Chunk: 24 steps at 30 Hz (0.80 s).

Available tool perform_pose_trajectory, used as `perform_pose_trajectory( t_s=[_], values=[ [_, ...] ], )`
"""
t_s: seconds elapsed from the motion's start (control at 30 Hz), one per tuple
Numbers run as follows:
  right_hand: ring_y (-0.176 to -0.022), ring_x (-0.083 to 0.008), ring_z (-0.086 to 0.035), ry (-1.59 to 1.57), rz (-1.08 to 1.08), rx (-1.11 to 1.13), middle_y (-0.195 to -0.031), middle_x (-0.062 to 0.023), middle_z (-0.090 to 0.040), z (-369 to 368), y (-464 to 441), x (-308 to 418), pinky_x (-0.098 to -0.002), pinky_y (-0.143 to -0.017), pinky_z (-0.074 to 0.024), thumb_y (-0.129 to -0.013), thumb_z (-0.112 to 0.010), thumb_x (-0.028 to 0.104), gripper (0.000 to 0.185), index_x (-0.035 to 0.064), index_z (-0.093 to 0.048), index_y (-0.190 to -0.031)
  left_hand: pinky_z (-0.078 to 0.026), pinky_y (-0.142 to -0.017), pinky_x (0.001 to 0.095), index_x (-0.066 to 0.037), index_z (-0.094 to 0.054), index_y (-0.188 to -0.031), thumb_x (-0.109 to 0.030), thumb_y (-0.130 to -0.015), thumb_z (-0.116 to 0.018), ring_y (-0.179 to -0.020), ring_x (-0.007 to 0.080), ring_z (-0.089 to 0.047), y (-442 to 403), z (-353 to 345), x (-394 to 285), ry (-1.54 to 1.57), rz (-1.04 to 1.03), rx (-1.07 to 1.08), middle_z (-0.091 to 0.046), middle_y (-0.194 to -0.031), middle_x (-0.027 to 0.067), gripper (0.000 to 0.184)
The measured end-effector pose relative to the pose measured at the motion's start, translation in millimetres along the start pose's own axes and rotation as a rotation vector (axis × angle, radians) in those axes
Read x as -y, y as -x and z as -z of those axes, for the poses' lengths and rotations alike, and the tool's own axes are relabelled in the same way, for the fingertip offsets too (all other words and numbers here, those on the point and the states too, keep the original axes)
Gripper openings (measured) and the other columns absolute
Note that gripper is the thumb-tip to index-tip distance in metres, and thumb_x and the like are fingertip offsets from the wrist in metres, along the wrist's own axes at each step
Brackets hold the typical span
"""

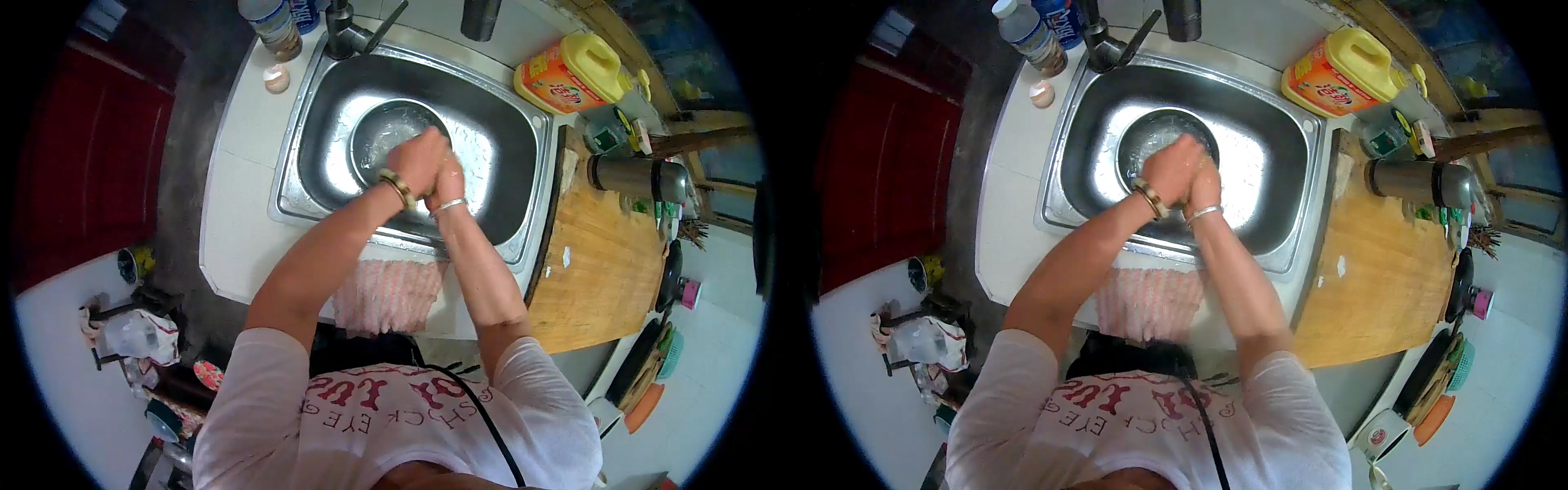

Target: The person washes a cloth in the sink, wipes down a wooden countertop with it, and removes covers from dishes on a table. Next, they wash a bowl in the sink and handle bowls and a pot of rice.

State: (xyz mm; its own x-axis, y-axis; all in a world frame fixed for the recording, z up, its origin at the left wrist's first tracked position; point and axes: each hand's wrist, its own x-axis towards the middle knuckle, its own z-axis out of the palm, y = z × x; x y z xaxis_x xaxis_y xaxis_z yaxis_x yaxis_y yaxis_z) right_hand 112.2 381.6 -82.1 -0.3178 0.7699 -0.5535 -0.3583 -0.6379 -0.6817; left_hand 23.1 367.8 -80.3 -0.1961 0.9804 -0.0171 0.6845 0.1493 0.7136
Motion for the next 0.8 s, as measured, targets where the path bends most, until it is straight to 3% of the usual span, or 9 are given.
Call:
perform_pose_trajectory(
  t_s=[0.07, 0.1, 0.23, 0.3, 0.5, 0.57, 0.67, 0.73, 0.8],
  values=[
    [-0.086, -0.0303, -0.058, 1.319, 0.497, 0.104, -0.098, -0.0171, -0.058, 37.3, -36.3, -22.0, -0.0378, -0.077, -0.0465, -0.083, -0.05, 0.014, 0.021, 0.0029, -0.056, -0.099, -0.046, -0.08, 0.0414, -0.007, -0.049, -0.112, -0.026, -0.083, -0.049, -0.095, 0.036, -0.056, -12.4, -6.7, 51.4, -0.106, 0.12, 0.131, -0.054, -0.108, 0.0186, 0.034],
    [-0.088, -0.0319, -0.057, 1.428, 0.797, 0.211, -0.098, -0.0191, -0.057, 37.7, -36.6, -20.0, -0.0394, -0.079, -0.0464, -0.081, -0.05, 0.012, 0.021, 0.0022, -0.056, -0.099, -0.044, -0.087, 0.0416, -0.006, -0.048, -0.117, -0.031, -0.084, -0.048, -0.102, 0.0367, -0.053, -14.1, -5.3, 74.4, -0.119, 0.19, 0.113, -0.051, -0.118, 0.0202, 0.041],
    [-0.093, -0.0328, -0.055, 1.848, 0.926, 0.013, -0.098, -0.0191, -0.056, 43.9, -69.1, -37.7, -0.0415, -0.083, -0.0453, -0.083, -0.046, 0.01, 0.021, 0.0032, -0.058, -0.099, -0.035, -0.098, 0.0421, -0.006, -0.042, -0.126, -0.042, -0.086, -0.047, -0.116, 0.0383, -0.043, -15.3, -44.9, 115.0, 0.316, 0.446, -0.08, -0.04, -0.132, 0.0212, 0.055],
    [-0.097, -0.0338, -0.054, 2.06, 0.526, 0.178, -0.102, -0.0175, -0.056, 26.3, -63.8, -53.4, -0.0417, -0.085, -0.0452, -0.082, -0.047, 0.009, 0.023, 0.0054, -0.059, -0.1, -0.038, -0.093, 0.0428, -0.004, -0.045, -0.125, -0.04, -0.086, -0.045, -0.107, 0.0396, -0.049, -16.8, -76.9, 135.1, 0.176, 0.459, -0.245, -0.048, -0.124, 0.021, 0.053],
    [-0.095, -0.029, -0.056, 1.774, 0.095, 0.157, -0.094, -0.0176, -0.059, 17.3, -74.2, -26.5, -0.0397, -0.08, -0.0483, -0.08, -0.059, 0.022, 0.036, 0.0049, -0.054, -0.111, -0.044, -0.086, 0.045, -0.011, -0.053, -0.117, -0.048, -0.086, -0.043, -0.109, 0.0278, -0.052, -11.8, -73.7, 145.6, 0.741, 0.759, -0.104, -0.055, -0.116, 0.0121, 0.049],
    [-0.097, -0.0238, -0.056, 0.781, -0.189, 0.354, -0.102, -0.0121, -0.059, 11.4, -39.3, -13.1, -0.0363, -0.077, -0.0495, -0.083, -0.059, 0.028, 0.037, 0.0057, -0.053, -0.111, -0.047, -0.082, 0.0452, -0.011, -0.056, -0.113, -0.048, -0.086, -0.045, -0.105, 0.0254, -0.055, -12.4, -73.2, 147.8, 0.911, 0.759, -0.056, -0.057, -0.112, 0.0111, 0.047],
    [-0.096, -0.0204, -0.057, 0.308, -0.12, 0.292, -0.109, -0.0086, -0.057, -16.2, 24.6, 18.6, -0.036, -0.077, -0.0497, -0.086, -0.056, 0.032, 0.036, 0.0076, -0.052, -0.112, -0.053, -0.071, 0.0363, -0.011, -0.06, -0.1, -0.041, -0.083, -0.054, -0.081, 0.0243, -0.062, -2.7, -18.9, 84.6, 1.619, 1.0, 0.121, -0.062, -0.095, 0.0097, 0.034],
    [-0.097, -0.0207, -0.056, 0.149, -0.153, 0.18, -0.111, -0.0087, -0.056, -8.0, 17.2, 20.0, -0.0371, -0.078, -0.0497, -0.086, -0.055, 0.033, 0.037, 0.0084, -0.051, -0.113, -0.052, -0.069, 0.0383, -0.008, -0.06, -0.099, -0.031, -0.082, -0.057, -0.08, 0.024, -0.062, 2.4, -23.7, 52.7, 1.579, 0.54, -0.143, -0.063, -0.093, 0.0095, 0.028],
    [-0.098, -0.0214, -0.056, -0.065, -0.252, 0.003, -0.114, -0.0075, -0.056, 18.0, 0.5, 13.0, -0.0372, -0.077, -0.0494, -0.087, -0.053, 0.038, 0.039, 0.0113, -0.051, -0.115, -0.049, -0.068, 0.0383, -0.008, -0.059, -0.099, -0.019, -0.079, -0.057, -0.082, 0.0282, -0.061, 19.8, -6.6, 8.3, 0.906, 0.03, -0.249, -0.063, -0.095, 0.012, 0.023]
  ],
)
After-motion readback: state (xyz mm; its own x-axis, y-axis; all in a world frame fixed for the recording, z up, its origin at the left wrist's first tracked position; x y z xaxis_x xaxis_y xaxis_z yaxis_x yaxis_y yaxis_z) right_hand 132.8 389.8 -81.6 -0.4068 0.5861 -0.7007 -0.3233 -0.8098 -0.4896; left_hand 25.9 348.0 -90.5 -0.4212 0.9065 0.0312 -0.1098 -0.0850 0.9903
